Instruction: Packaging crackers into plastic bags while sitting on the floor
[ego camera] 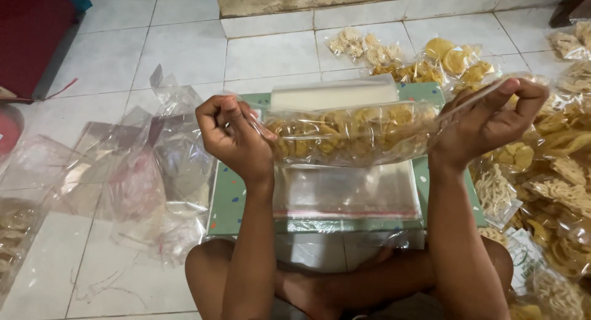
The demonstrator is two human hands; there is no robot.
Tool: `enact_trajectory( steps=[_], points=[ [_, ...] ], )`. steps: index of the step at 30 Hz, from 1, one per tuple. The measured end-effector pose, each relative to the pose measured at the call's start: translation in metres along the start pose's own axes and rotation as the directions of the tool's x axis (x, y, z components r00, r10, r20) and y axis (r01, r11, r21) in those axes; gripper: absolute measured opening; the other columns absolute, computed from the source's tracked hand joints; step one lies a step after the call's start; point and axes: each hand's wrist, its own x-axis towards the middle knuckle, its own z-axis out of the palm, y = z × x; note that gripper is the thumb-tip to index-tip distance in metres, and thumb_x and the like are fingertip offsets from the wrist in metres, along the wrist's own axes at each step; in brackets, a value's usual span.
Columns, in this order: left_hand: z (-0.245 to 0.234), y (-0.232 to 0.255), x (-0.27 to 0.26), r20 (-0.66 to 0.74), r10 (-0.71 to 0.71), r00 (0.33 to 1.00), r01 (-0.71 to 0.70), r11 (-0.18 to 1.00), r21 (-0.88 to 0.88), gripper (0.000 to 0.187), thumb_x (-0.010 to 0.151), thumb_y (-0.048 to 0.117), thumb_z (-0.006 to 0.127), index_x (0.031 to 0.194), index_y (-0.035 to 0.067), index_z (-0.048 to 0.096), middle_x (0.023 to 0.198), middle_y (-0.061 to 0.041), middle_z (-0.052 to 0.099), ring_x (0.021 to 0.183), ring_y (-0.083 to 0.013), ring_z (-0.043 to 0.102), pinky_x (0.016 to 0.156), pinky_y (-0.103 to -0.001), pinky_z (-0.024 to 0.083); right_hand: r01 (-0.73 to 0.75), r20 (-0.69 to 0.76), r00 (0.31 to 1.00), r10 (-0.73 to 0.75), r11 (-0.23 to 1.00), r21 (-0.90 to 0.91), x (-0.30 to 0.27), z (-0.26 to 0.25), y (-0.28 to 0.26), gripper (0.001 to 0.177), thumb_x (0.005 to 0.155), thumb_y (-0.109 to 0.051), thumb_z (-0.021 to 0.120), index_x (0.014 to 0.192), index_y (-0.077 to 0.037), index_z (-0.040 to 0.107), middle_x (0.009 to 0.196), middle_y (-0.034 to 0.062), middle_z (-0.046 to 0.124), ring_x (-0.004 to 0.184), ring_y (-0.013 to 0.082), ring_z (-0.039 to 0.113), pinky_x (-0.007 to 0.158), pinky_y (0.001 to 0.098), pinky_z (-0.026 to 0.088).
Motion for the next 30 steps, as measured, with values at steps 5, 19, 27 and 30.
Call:
enact_trajectory(
  steps=[5, 19, 27, 30],
  points=[
    [-0.014, 0.019, -0.01, 0.036, -0.047, 0.998, 0.046, 0.999, 0.007, 0.013, 0.107, 0.018, 0.052, 0.099, 0.007, 0.05, 0.064, -0.008, 0.052, 0.04, -0.0165, 0.05, 0.048, -0.027, 0.047, -0.032, 0.017, 0.999, 0.031, 0.998, 0.06, -0.006, -0.014, -0.002, 0.031, 0.112, -0.033, 0.061, 0.1, -0.011, 0.043, 0.078, 0.0041, 0.044, 0.046, 0.0148, 0.038, 0.043, 0.0323, 0.035],
    [-0.028, 0.035, -0.01, 0.142, -0.138, 0.98, 0.124, 0.987, 0.105, 0.017, 0.107, 0.022, 0.049, 0.1, 0.006, 0.051, 0.068, -0.008, 0.052, 0.038, -0.018, 0.052, 0.036, -0.024, 0.044, 0.024, -0.009, 1.0, -0.025, 0.987, -0.159, -0.006, -0.023, -0.014, 0.03, 0.111, -0.036, 0.06, 0.101, -0.01, 0.047, 0.092, 0.003, 0.047, 0.081, 0.0159, 0.046, 0.08, 0.0317, 0.042],
    [-0.049, 0.042, -0.036, 0.092, -0.145, 0.985, 0.128, 0.976, 0.174, 0.025, 0.107, 0.031, 0.051, 0.1, 0.007, 0.046, 0.068, -0.007, 0.046, 0.043, -0.0128, 0.05, 0.032, -0.022, 0.041, -0.211, -0.015, 0.977, 0.214, 0.971, 0.111, -0.033, -0.043, -0.035, 0.032, 0.108, -0.035, 0.067, 0.098, -0.013, 0.046, 0.069, 0.0022, 0.048, 0.047, 0.0143, 0.045, 0.039, 0.0305, 0.044],
    [-0.059, 0.051, -0.052, 0.087, -0.172, 0.981, 0.149, 0.964, 0.219, 0.018, 0.108, 0.024, 0.048, 0.101, 0.007, 0.047, 0.068, -0.01, 0.052, 0.034, -0.0159, 0.047, 0.035, -0.022, 0.038, -0.351, -0.05, 0.934, 0.353, 0.936, 0.033, -0.046, -0.049, -0.053, 0.037, 0.107, -0.042, 0.065, 0.097, -0.016, 0.04, 0.064, -0.0005, 0.034, 0.041, 0.0097, 0.031, 0.035, 0.0262, 0.031]
  ],
)
